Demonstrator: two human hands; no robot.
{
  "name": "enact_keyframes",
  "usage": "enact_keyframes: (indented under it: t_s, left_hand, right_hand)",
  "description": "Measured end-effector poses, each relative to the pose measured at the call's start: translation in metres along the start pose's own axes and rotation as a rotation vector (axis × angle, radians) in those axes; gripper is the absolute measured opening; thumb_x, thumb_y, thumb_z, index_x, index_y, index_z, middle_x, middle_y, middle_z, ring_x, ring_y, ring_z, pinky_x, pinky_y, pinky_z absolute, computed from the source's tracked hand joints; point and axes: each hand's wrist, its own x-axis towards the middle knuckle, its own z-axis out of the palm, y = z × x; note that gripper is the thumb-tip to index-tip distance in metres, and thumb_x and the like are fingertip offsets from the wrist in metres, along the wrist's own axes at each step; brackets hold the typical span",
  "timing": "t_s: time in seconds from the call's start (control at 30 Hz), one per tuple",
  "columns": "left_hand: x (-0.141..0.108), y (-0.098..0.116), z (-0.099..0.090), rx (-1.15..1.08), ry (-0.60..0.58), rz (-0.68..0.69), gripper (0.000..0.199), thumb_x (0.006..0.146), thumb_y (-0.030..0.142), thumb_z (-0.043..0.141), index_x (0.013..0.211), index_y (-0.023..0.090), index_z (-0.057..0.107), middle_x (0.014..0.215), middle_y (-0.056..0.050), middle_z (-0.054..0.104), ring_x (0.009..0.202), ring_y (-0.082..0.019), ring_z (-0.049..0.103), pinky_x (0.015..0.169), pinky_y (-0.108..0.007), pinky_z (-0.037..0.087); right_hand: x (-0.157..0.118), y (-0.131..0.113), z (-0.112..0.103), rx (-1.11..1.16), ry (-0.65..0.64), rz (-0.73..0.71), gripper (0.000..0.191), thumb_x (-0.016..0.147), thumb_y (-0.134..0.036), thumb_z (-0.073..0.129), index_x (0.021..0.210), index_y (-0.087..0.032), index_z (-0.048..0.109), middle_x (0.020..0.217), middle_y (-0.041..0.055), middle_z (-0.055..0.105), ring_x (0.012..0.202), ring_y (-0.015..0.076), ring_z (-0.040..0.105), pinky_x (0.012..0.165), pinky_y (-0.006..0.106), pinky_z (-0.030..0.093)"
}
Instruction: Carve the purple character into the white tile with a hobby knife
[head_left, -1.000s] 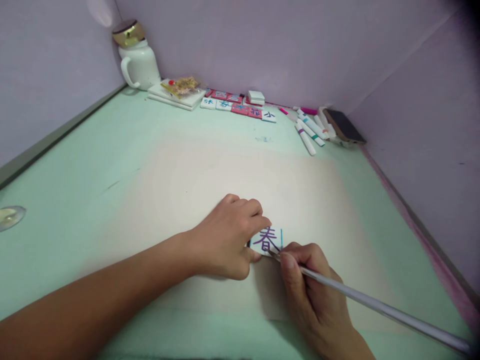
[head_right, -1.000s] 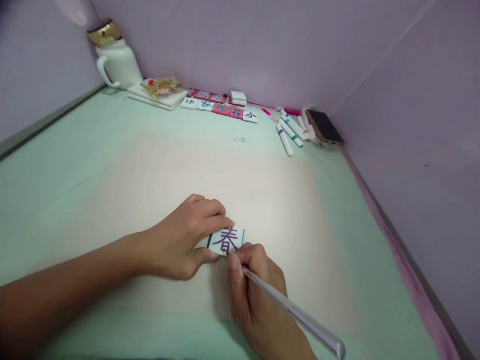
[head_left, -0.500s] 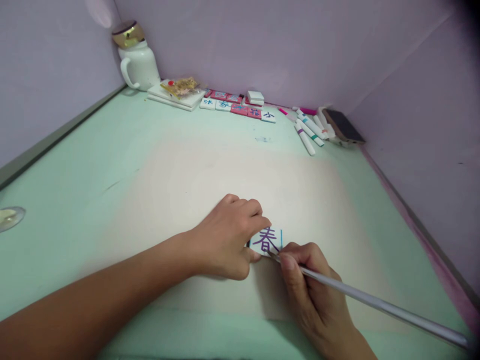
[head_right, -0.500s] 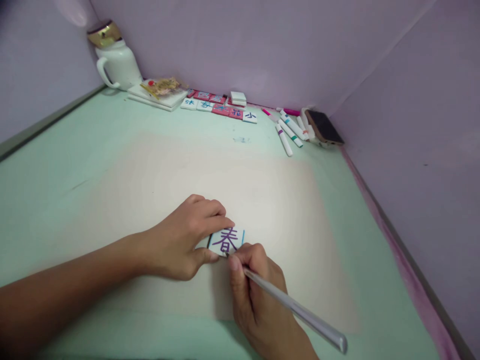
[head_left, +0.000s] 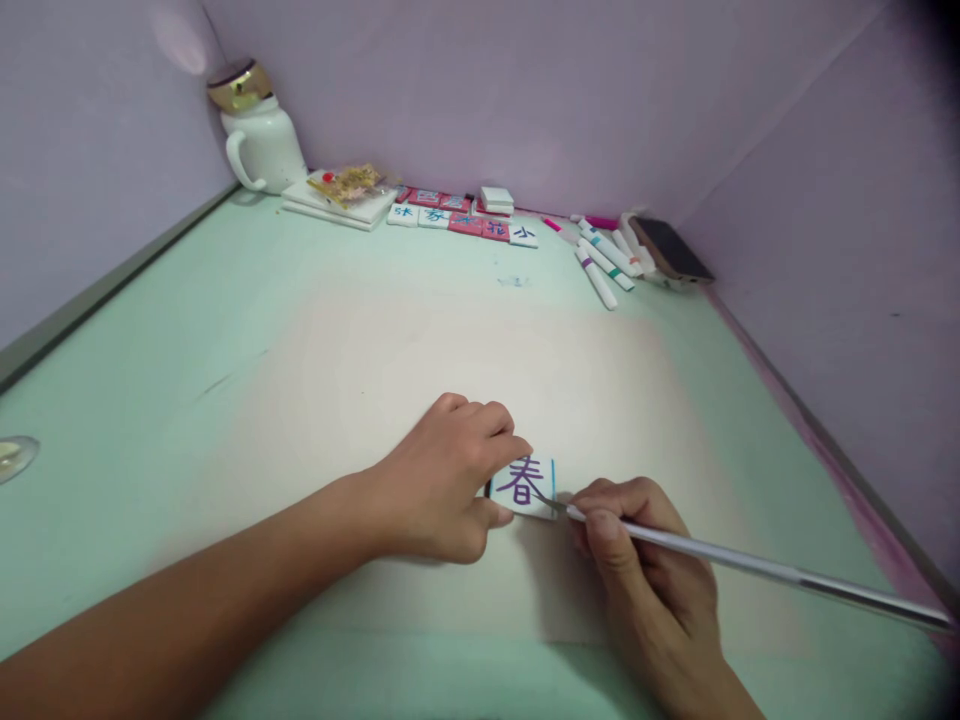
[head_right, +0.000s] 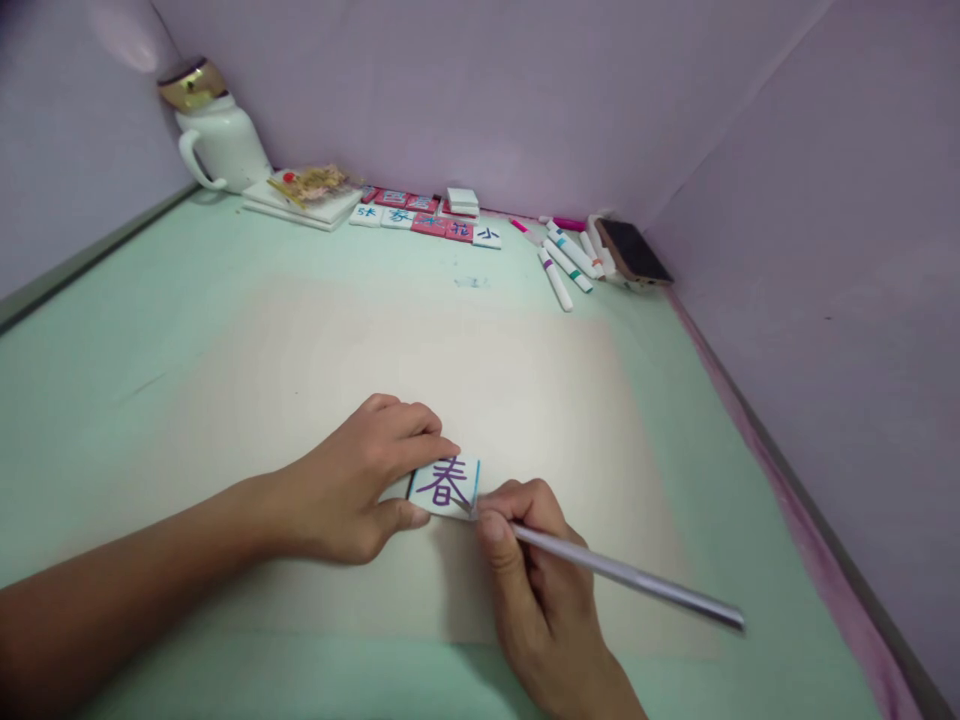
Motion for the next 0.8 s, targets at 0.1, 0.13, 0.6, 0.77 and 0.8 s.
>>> enact_keyframes:
  t_s: [0.1, 0.13, 0.6, 0.77, 0.8]
  left_hand:
    - [0.0002, 0.0008, -0.0009, 0.002, -0.007, -0.002, 0.037, 0.066, 0.015, 0.07, 0.102, 0.018, 0.061, 0.095, -0.006, 0.055, 0.087, -0.021, 0.053, 0.086, -0.039, 0.035]
    - [0.0002, 0.001, -0.0009, 0.003, -0.009, -0.004, 0.037, 0.066, 0.015, 0.07, 0.102, 0.018, 0.061, 0.096, -0.006, 0.055, 0.087, -0.021, 0.053, 0.086, -0.039, 0.035]
    - [-0.0003, -0.0008, 0.0017, -0.006, 0.007, 0.003, 0.035, 0.067, 0.016, 0.07, 0.1, 0.019, 0.061, 0.095, -0.006, 0.054, 0.087, -0.021, 0.052, 0.085, -0.038, 0.035]
    - [-0.0006, -0.001, 0.0021, -0.02, 0.016, 0.011, 0.033, 0.067, 0.016, 0.07, 0.099, 0.016, 0.063, 0.094, -0.006, 0.054, 0.086, -0.02, 0.052, 0.084, -0.038, 0.034]
    - [-0.0005, -0.0011, 0.002, -0.02, 0.017, 0.011, 0.032, 0.067, 0.016, 0.069, 0.099, 0.016, 0.063, 0.093, -0.006, 0.054, 0.085, -0.02, 0.052, 0.084, -0.038, 0.034]
  right_hand:
    - [0.0018, -0.001, -0.0021, 0.013, -0.035, 0.024, 0.015, 0.099, -0.024, 0.042, 0.088, -0.023, 0.052, 0.073, -0.0009, 0.05, 0.063, 0.0134, 0.045, 0.054, 0.025, 0.036]
    - [0.0027, -0.0016, -0.0023, 0.013, -0.047, 0.02, 0.015, 0.099, -0.024, 0.042, 0.088, -0.023, 0.052, 0.073, -0.0008, 0.05, 0.063, 0.0134, 0.045, 0.055, 0.025, 0.037]
    - [0.0076, -0.0027, 0.0008, -0.09, -0.106, -0.067, 0.013, 0.099, -0.019, 0.039, 0.09, -0.023, 0.048, 0.076, -0.0011, 0.05, 0.061, 0.0122, 0.045, 0.053, 0.023, 0.037]
    - [0.0079, -0.0019, 0.0011, -0.098, -0.126, -0.079, 0.014, 0.098, -0.018, 0.038, 0.09, -0.024, 0.046, 0.076, -0.0016, 0.05, 0.062, 0.0122, 0.043, 0.053, 0.023, 0.036]
    - [0.0078, -0.0019, 0.0012, -0.098, -0.131, -0.082, 0.013, 0.098, -0.018, 0.038, 0.09, -0.024, 0.046, 0.076, -0.0018, 0.049, 0.061, 0.0122, 0.043, 0.053, 0.023, 0.036]
